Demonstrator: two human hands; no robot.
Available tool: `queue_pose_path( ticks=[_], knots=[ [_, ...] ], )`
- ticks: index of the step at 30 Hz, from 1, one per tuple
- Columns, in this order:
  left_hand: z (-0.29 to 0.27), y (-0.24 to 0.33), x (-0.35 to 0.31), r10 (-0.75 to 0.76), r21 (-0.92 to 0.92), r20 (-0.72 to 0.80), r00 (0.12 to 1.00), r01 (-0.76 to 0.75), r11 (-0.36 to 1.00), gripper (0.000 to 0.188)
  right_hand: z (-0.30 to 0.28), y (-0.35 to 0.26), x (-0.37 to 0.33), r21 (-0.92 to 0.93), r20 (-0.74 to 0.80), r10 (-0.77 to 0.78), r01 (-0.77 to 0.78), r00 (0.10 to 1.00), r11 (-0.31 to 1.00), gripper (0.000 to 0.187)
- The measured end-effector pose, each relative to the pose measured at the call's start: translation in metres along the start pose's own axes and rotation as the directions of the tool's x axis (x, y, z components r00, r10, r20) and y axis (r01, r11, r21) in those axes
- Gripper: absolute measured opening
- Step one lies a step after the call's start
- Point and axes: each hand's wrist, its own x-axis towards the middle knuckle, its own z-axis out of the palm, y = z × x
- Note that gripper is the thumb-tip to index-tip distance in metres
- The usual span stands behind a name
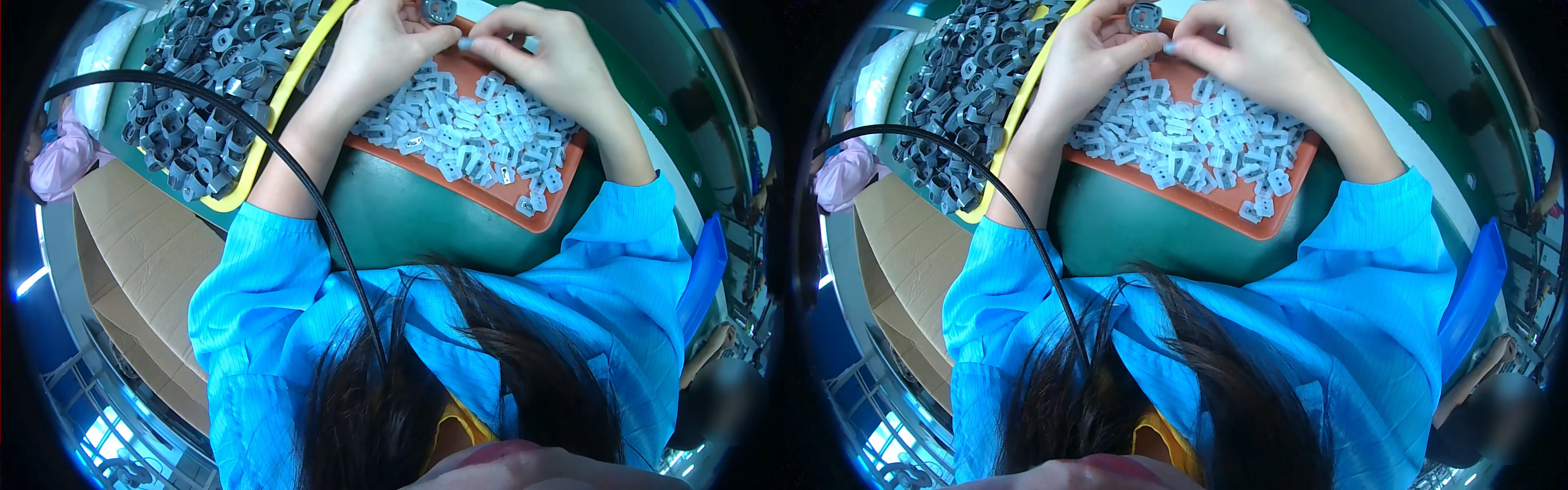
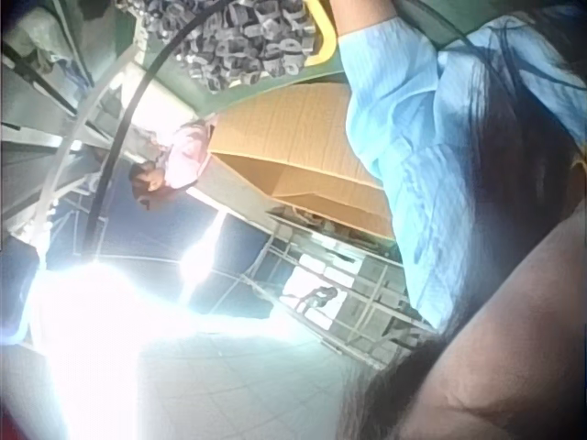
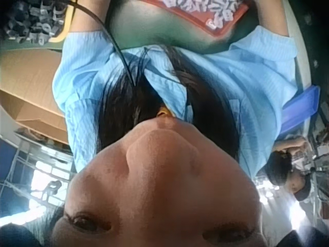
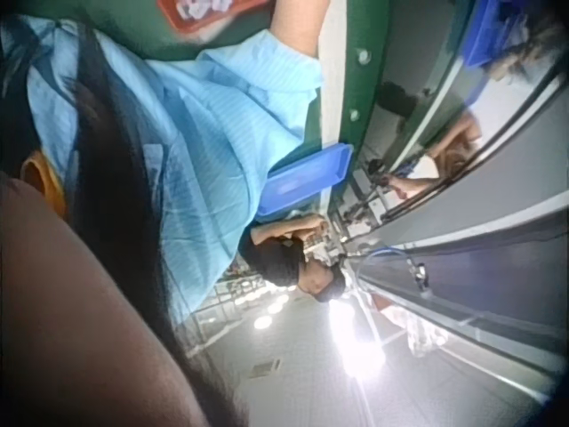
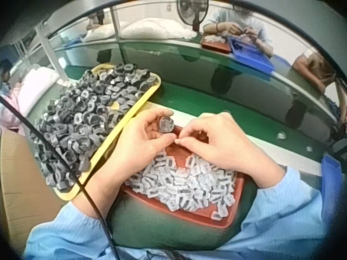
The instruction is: Assembling small grey and white plastic components at a factory workstation.
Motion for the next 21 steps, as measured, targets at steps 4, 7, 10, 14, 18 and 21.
queue_pose_path(
  ticks=[4, 7, 10, 14, 18, 21],
  knots=[
    [0.009, 0.006, -0.003, 0.100, 0.153, -0.020, 0.995, -0.095, 0.984, 0.037, 0.008, -0.002, 0.007, 0.500, -0.100, 0.278, -0.193, 0.955, 0.844, 0.015],
    [0.009, -0.001, -0.002, 0.332, 0.364, -0.011, 0.943, -0.305, 0.880, 0.035, 0.017, -0.005, 0.008, 0.546, -0.199, 0.290, -0.140, 0.936, 0.826, 0.014],
    [0.012, -0.002, -0.004, 0.457, 0.412, 0.013, 0.889, -0.421, 0.808, 0.034, 0.015, -0.004, 0.008, 0.378, -0.213, 0.253, -0.160, 0.944, 0.912, 0.014],
    [0.016, 0.024, -0.009, 0.014, 0.111, -0.041, 0.999, -0.009, 0.994, 0.031, 0.011, 0.003, 0.004, -0.010, -0.332, -0.062, 0.063, 0.941, 0.998, 0.014],
    [0.015, 0.002, -0.009, 0.176, 0.161, -0.047, 0.983, -0.166, 0.973, 0.033, 0.008, -0.030, 0.008, 0.113, -0.397, 0.056, -0.012, 0.916, 0.994, 0.018],
    [0.018, -0.002, -0.006, 0.352, 0.279, -0.027, 0.936, -0.331, 0.901, 0.036, 0.005, 0.006, 0.007, 0.594, -0.019, 0.344, -0.267, 0.939, 0.759, 0.022]
  ],
)
